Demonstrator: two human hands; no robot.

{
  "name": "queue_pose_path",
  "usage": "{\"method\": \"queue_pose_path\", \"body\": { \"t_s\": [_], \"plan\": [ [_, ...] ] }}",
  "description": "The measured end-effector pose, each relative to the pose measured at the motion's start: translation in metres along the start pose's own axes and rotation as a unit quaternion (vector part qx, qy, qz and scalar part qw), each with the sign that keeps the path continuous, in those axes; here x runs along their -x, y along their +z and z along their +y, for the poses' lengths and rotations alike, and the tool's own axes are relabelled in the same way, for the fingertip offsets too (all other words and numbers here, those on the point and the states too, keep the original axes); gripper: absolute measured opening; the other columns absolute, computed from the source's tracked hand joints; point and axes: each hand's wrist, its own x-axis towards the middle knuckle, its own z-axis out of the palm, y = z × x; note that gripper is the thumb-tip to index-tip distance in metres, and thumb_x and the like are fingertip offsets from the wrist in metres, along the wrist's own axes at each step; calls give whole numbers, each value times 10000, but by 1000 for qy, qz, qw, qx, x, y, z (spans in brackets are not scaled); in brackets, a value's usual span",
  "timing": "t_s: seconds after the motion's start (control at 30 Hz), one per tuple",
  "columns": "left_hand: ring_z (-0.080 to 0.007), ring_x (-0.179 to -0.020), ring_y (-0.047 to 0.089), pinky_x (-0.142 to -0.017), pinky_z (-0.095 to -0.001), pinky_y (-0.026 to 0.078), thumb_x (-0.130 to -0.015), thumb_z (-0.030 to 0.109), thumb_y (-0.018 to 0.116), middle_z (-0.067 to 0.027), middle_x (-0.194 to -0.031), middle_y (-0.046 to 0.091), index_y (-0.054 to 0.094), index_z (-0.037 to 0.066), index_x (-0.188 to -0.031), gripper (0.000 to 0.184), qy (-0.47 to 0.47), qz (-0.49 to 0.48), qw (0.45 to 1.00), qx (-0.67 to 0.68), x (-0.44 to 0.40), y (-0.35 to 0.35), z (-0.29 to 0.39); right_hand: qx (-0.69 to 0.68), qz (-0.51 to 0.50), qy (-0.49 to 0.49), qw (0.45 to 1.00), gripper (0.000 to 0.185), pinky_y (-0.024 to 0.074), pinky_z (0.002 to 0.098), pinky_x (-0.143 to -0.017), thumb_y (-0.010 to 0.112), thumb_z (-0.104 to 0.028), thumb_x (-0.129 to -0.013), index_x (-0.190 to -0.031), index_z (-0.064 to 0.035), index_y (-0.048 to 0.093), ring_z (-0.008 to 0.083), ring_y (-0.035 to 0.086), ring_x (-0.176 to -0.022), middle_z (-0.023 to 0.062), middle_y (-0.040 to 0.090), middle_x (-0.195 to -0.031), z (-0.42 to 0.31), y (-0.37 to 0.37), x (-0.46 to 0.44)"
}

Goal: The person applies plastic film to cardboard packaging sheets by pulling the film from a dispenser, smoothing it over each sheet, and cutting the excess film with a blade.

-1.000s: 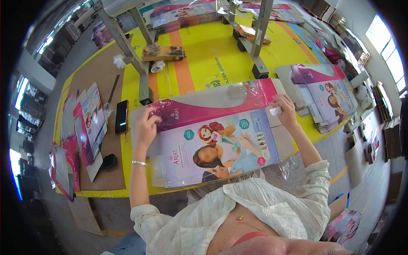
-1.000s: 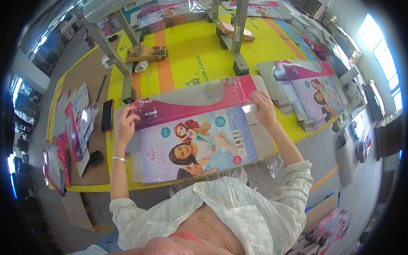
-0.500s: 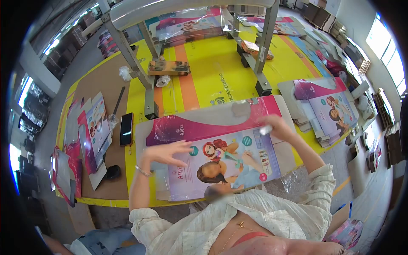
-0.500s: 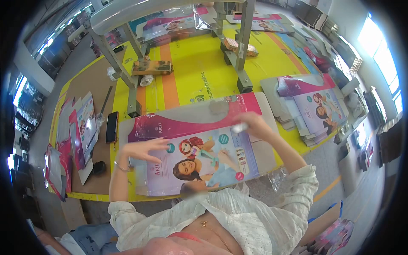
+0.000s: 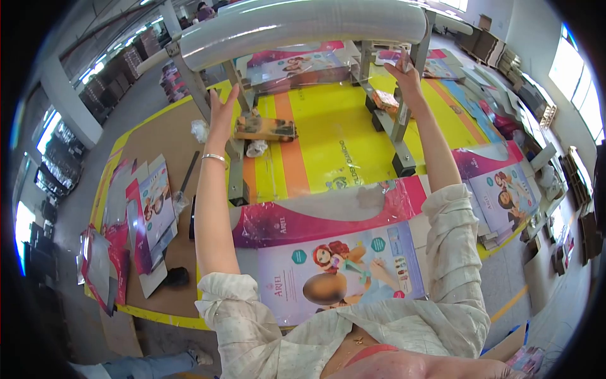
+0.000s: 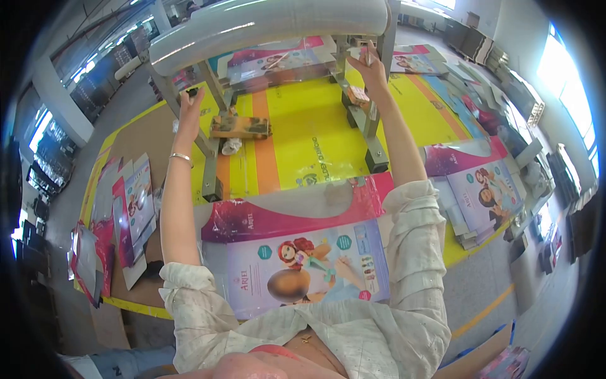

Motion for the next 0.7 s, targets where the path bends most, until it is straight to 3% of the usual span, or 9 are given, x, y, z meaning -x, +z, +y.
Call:
{"method": "queue_pose_path", "body": {
  "t_s": [0.07, 0.2, 0.23, 0.37, 0.53, 0.6, 0.7],
  "plan": [
    [-275, -1290, 283, -1061, -370, 191, -769, 426, 665, -222, -1399, 272, 16, -14, -1400, 1006, 14, 18, 1000, 2, -16, 0, -2, -41, 28, 20, 999, 317, 354, 210, -682, 652, -137, -788, -639, -72, 380, 97, 434, -709, -16, 466, -767, -3, 7, -11],
    [-228, -1078, 499, -942, -319, 362, -795, 374, 656, -171, -1181, 516, 265, -39, -1349, 794, 2, 7, 998, 61, -12, 0, 17, 23, -45, 21, 999, 370, 373, 199, -667, 654, -116, -785, -644, -101, 312, 95, 485, -693, 1, 502, -755, 2, 5, -18],
    [-228, -1078, 499, -942, -319, 362, -795, 374, 656, -171, -1181, 516, 265, -39, -1349, 794, -4, 4, 998, 60, -10, -2, 15, 33, -55, 25, 998, 379, 376, 198, -665, 655, -113, -785, -645, -105, 302, 95, 492, -690, 3, 507, -753, 4, 3, -14],
    [-110, -689, 533, -668, -211, 433, -841, 293, 623, -38, -768, 578, 547, -32, -1129, 441, -61, -84, 990, 90, -13, -21, 11, -47, -58, 27, 997, 309, 406, 190, -712, 584, -53, -839, -665, -126, 338, 116, 568, -701, 6, 546, -739, 6, -11, 8],
    [-35, -485, 358, -483, -161, 323, -874, 226, 584, 45, -548, 422, 652, 3, -915, 237, -32, -71, 990, 119, 41, -31, 37, -105, -64, 35, 992, 311, 443, 240, -681, 555, -41, -851, -671, -120, 314, 157, 587, -669, 50, 547, -715, -30, -36, 57],
    [-39, -478, 335, -470, -177, 299, -881, 210, 573, 40, -539, 409, 641, -3, -935, 231, -50, -87, 978, 181, 72, -41, 52, -110, -73, 37, 991, 313, 444, 243, -675, 555, -32, -845, -669, -120, 312, 155, 581, -661, 54, 553, -715, -51, -44, 81],
    [-36, -463, 307, -452, -181, 273, -888, 188, 556, 42, -522, 395, 635, -17, -920, 222, -58, -114, 982, 136, 118, -59, 65, -125, -96, 25, 987, 320, 448, 250, -658, 557, -8, -827, -665, -122, 305, 150, 563, -638, 65, 570, -712, -79, -57, 123]
  ]
}}
